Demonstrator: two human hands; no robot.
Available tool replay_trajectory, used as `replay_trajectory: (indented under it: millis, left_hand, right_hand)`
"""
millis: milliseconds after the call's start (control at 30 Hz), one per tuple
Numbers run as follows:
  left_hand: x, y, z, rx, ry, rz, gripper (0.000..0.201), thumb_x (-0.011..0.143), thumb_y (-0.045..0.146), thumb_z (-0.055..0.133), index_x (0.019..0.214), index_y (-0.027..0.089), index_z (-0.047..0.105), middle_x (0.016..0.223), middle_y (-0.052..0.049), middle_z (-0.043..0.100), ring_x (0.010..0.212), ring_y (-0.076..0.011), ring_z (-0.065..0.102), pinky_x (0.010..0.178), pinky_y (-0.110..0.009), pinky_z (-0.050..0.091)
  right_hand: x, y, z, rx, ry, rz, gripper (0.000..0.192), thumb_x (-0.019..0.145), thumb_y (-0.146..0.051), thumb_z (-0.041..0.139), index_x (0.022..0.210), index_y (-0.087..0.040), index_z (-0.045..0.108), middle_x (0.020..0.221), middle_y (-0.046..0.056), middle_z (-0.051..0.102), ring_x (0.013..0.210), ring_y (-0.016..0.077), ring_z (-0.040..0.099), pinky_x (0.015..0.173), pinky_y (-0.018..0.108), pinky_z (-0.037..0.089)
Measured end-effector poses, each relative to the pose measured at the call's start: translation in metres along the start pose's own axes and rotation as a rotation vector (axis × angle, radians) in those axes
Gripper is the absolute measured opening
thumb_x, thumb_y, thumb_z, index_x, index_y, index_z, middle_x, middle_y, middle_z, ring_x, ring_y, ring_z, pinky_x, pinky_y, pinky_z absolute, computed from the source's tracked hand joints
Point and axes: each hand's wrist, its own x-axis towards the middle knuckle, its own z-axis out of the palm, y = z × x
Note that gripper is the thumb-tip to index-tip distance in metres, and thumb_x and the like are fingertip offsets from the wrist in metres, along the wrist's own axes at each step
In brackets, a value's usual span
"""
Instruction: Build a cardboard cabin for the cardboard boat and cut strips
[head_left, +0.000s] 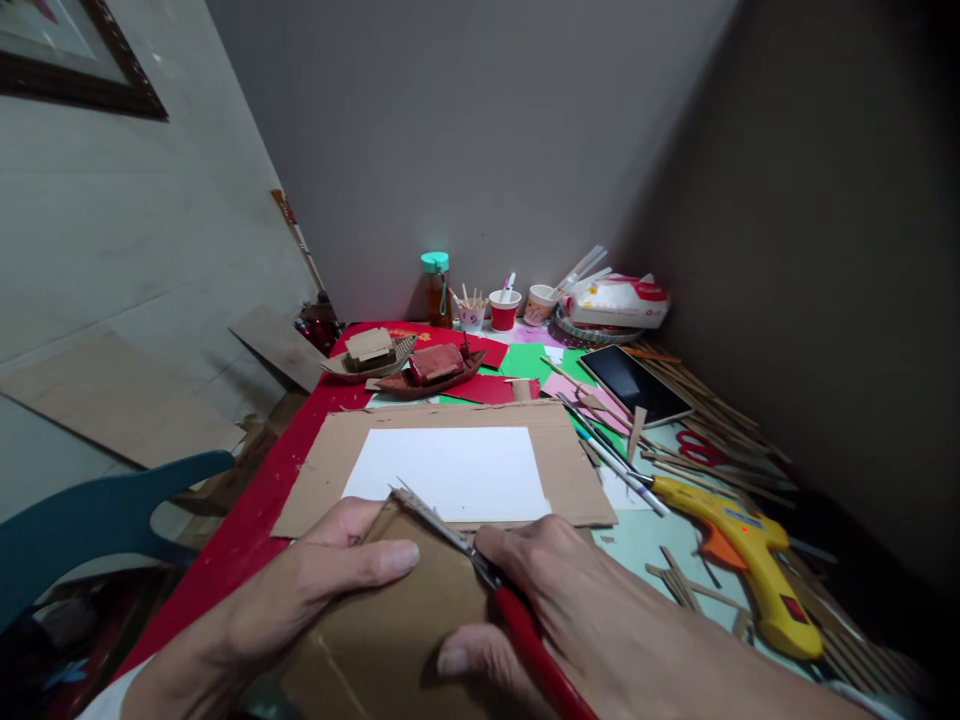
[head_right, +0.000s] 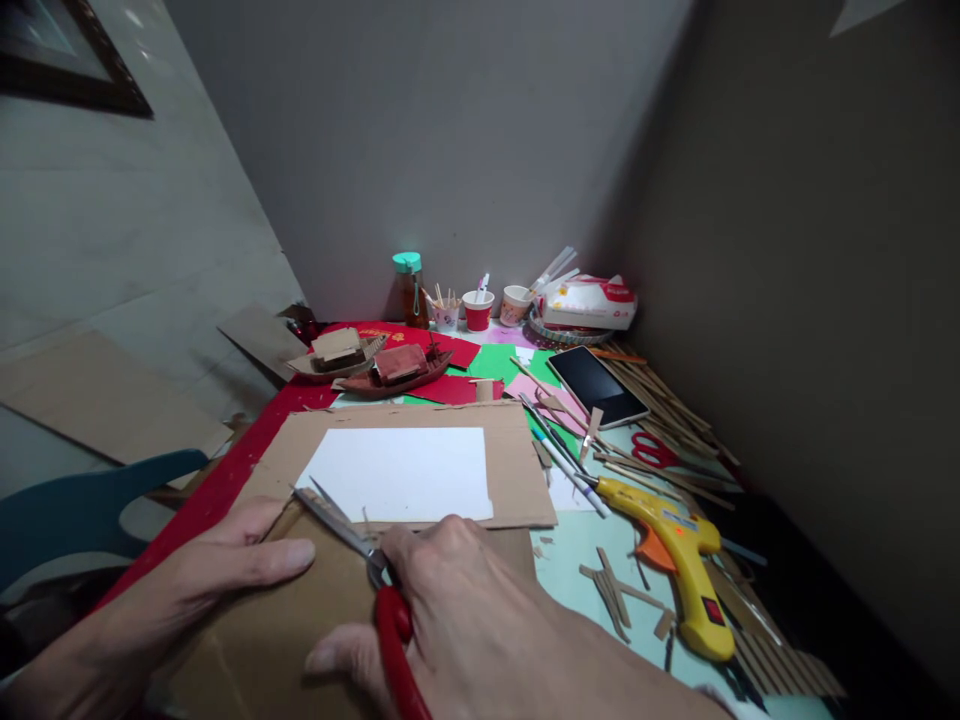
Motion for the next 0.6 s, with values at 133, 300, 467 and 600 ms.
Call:
replay_trajectory:
  millis: [133, 300, 467, 600]
  left_hand:
    - [-0.003, 0.001, 0.002, -0.011, 0.026, -0.062, 0.048, 0.075, 0.039, 0.083, 0.119, 0.022, 0.077, 0.08, -0.008, 0.082, 0.072, -0.0256, 0.075, 0.066, -0.031, 0.059]
    - [0.0, -0.001, 0.003, -0.014, 0.067, -0.045, 0.037, 0.075, 0.039, 0.082, 0.107, 0.022, 0.082, 0.083, -0.008, 0.082, 0.072, -0.0261, 0.075, 0.065, -0.031, 0.059]
    - [0.002, -0.005, 0.01, 0.02, 0.041, -0.073, 0.037, 0.07, 0.038, 0.084, 0.105, 0.027, 0.082, 0.085, -0.004, 0.081, 0.079, -0.0262, 0.074, 0.069, -0.031, 0.059]
    - [0.007, -0.004, 0.013, -0.04, -0.014, -0.023, 0.015, 0.073, 0.031, 0.084, 0.087, 0.025, 0.083, 0.076, 0.0, 0.08, 0.075, -0.019, 0.072, 0.066, -0.022, 0.055]
  right_hand:
    - [-0.002, 0.001, 0.002, -0.05, 0.056, -0.031, 0.032, 0.09, -0.051, 0.068, 0.075, -0.023, 0.067, 0.064, 0.0, 0.059, 0.051, 0.0142, 0.049, 0.048, 0.025, 0.034]
    - [-0.001, 0.003, 0.006, -0.079, -0.031, 0.001, 0.044, 0.087, -0.065, 0.066, 0.083, -0.021, 0.069, 0.07, 0.004, 0.065, 0.056, 0.0168, 0.056, 0.05, 0.026, 0.036]
    - [0.008, 0.007, 0.009, -0.13, -0.023, -0.073, 0.061, 0.086, -0.078, 0.056, 0.097, -0.02, 0.069, 0.078, 0.005, 0.065, 0.061, 0.0173, 0.055, 0.053, 0.027, 0.037]
    - [0.019, 0.011, 0.012, -0.215, -0.01, -0.011, 0.059, 0.095, -0.071, 0.047, 0.081, -0.017, 0.066, 0.069, 0.002, 0.052, 0.057, 0.014, 0.044, 0.051, 0.026, 0.03]
